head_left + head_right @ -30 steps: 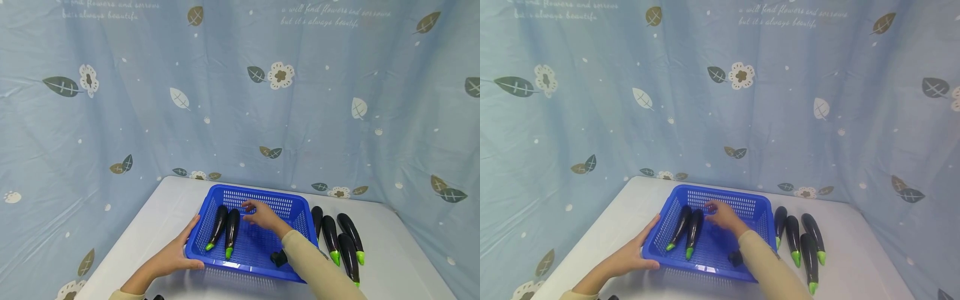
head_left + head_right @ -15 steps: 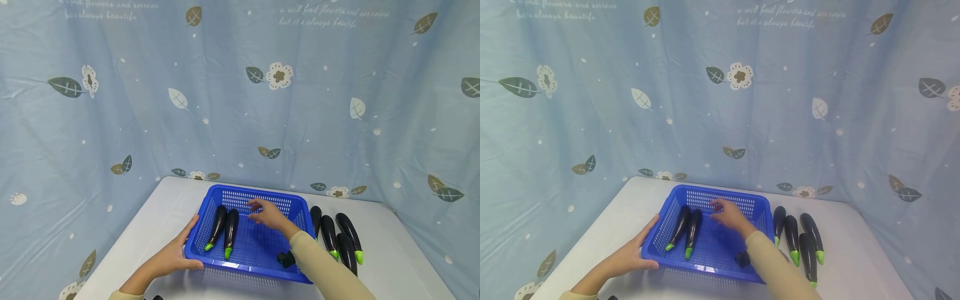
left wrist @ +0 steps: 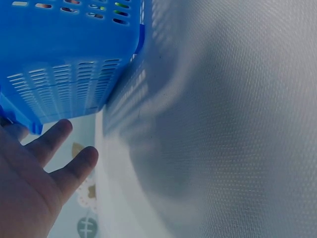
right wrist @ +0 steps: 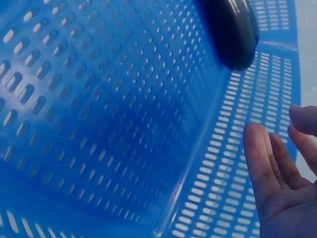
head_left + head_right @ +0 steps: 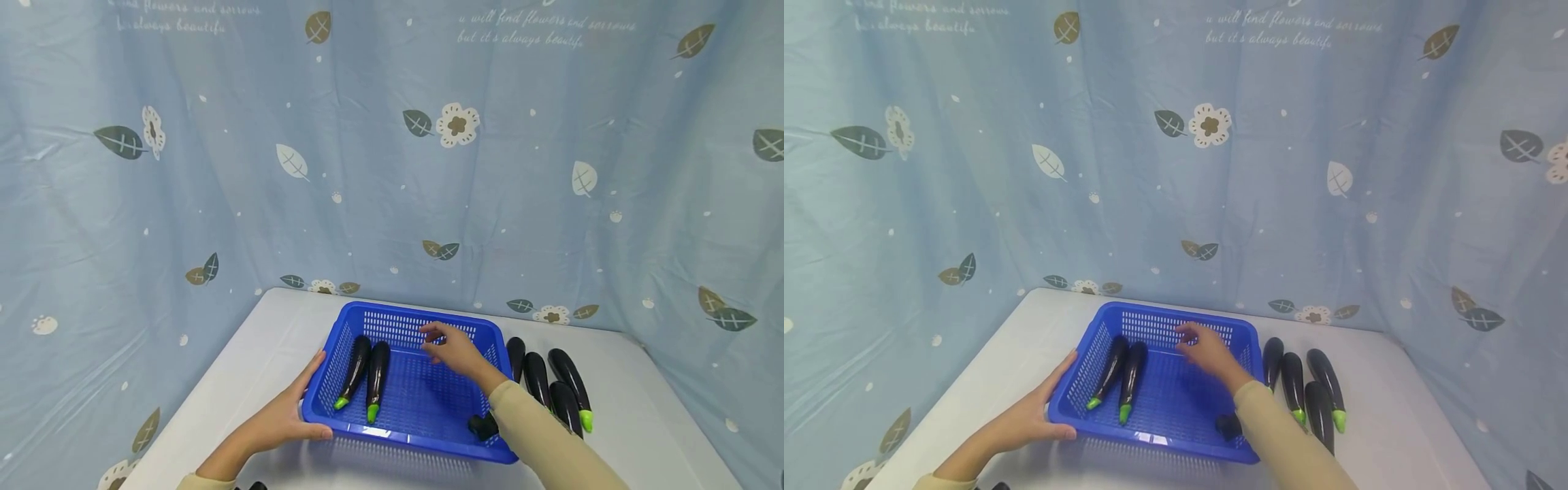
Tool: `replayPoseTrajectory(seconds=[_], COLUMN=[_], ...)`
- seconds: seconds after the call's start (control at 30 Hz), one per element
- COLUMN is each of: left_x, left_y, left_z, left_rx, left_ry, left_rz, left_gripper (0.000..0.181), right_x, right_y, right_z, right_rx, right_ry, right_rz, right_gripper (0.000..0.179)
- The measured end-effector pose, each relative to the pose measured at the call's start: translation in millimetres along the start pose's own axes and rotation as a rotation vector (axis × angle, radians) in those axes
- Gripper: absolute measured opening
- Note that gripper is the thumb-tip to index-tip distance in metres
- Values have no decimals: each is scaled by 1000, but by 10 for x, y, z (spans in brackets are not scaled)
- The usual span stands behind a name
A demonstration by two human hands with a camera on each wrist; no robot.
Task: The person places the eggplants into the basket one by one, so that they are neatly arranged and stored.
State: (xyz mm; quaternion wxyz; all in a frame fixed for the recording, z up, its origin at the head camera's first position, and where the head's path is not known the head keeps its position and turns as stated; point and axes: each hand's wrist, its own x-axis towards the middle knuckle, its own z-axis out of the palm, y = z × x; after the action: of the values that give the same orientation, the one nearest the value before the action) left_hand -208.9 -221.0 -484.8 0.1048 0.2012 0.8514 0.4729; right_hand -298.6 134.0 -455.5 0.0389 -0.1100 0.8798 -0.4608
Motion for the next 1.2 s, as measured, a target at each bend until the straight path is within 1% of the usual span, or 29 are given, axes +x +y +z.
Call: replayPoseTrajectory(seconds=[0.13, 0.23, 0.37, 0.67, 0.73, 0.9, 1.2], left_x=[5, 7, 11, 13, 11, 8, 7], left_y=[2, -2, -10, -40, -41, -39, -38], left_z=[4, 7, 6, 3, 6, 12, 34], left_rx=[6, 13, 12, 15, 18, 8, 6], left_ry=[3, 4, 3, 5, 6, 3, 6], left_rz=[-3, -4, 6, 13, 21, 13, 1], left_gripper=[130, 130, 130, 129, 129, 129, 129], right_x=[-3, -15, -42, -59, -66, -68, -104], right_y=[18, 18, 24, 69, 66, 68, 55], right_z=[-53, -93, -158, -323, -357, -429, -570], right_rx=[-17, -10, -21, -51, -59, -84, -82], right_ry=[11, 14, 27, 54, 60, 64, 70], right_rz=[7, 3, -7, 26, 23, 0, -4], right_gripper=[30, 31, 33, 32, 33, 33, 34])
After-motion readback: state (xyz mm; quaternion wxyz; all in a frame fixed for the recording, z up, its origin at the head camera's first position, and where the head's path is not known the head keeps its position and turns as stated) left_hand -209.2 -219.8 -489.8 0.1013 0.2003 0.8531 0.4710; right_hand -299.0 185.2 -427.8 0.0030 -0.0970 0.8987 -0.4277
